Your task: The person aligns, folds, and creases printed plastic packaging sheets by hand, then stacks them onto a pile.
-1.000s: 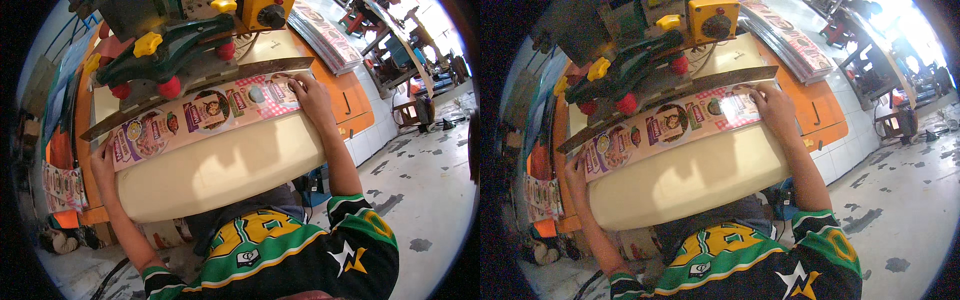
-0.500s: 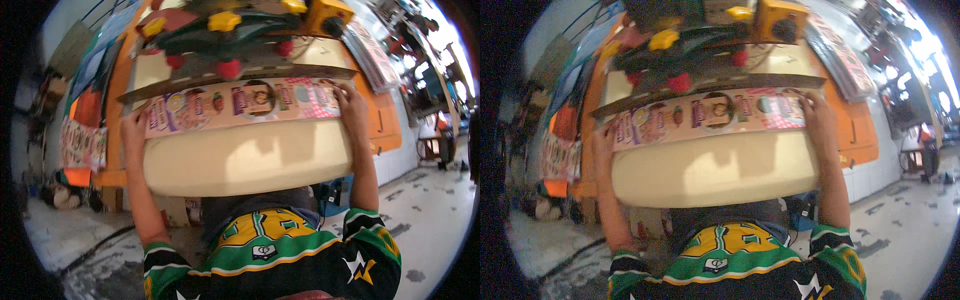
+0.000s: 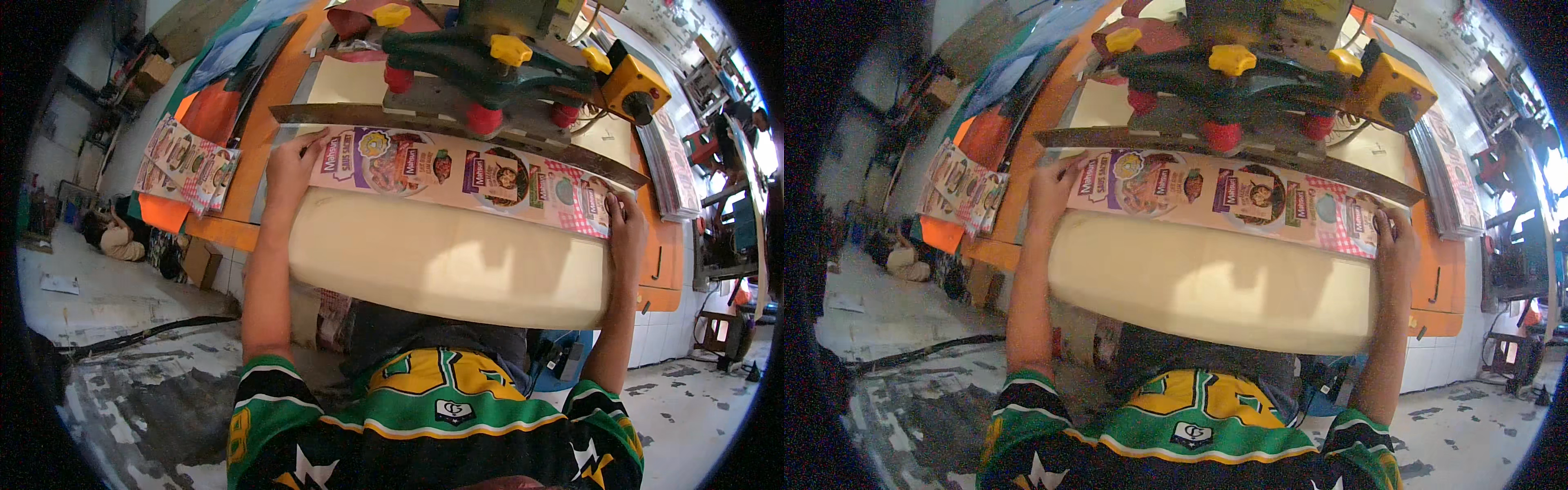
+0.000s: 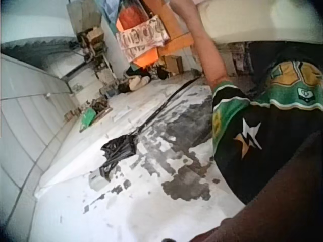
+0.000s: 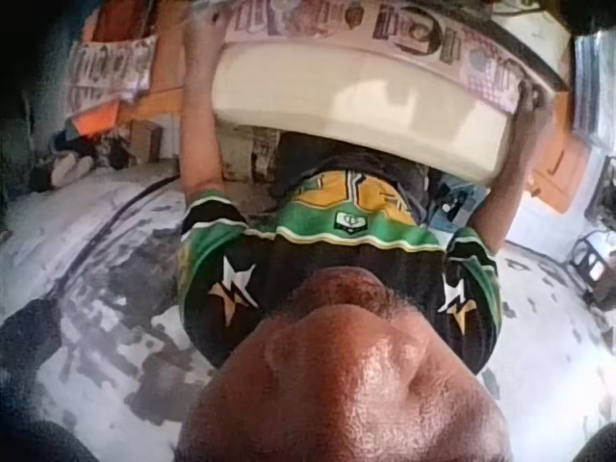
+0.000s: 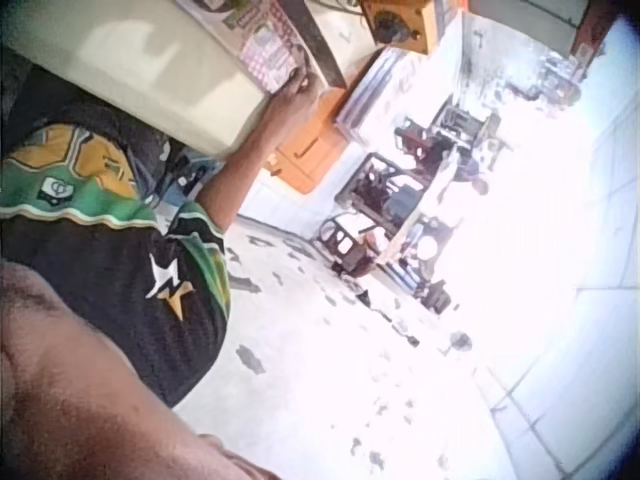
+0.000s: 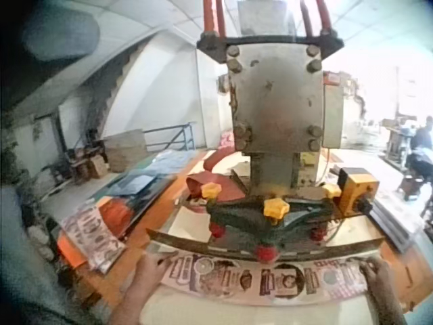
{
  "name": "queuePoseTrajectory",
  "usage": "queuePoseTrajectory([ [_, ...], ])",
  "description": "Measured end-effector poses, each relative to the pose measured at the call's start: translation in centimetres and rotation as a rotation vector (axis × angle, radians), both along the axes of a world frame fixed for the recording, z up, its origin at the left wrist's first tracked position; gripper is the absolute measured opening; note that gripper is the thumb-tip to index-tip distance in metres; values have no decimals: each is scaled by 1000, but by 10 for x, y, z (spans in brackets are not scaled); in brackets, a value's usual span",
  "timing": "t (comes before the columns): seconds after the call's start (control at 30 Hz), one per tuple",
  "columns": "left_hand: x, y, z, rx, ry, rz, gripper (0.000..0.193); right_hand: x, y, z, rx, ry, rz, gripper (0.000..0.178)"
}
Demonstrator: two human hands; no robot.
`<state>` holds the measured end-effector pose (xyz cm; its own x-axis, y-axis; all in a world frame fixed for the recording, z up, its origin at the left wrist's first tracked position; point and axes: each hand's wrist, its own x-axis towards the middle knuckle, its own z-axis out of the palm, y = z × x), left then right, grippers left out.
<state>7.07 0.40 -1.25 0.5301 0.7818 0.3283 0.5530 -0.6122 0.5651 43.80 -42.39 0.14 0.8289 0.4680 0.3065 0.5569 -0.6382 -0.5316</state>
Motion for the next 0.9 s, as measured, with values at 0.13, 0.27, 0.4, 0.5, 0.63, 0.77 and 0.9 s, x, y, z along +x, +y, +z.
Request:
queuePoseTrajectory([
  [0.13,-4,1,-1,27,-13,-9,26,-6,5,10,-48,80,-43,33],
  [0.27,4,-2,7,10,88,25,26,-3,-2,5,-40,79,-76,31],
  [0.4,5,-8,12,-64,57,-4,29,2,-4,4,-46,71,-58,32],
  [0.5,-5,0,7,-25,-5,-96,32,3,-3,-4,2,-12,-63,34],
  [0.63,-6,-21,21,-96,20,-100,33,6,-19,-10,50,-38,-62,32],
  [0.77,-18,-42,19,-163,29,-55,35,-13,-27,9,48,132,-31,31],
  [0.9,-33,-55,9,-163,-18,-8,36,-32,-31,9,84,207,-61,29],
])
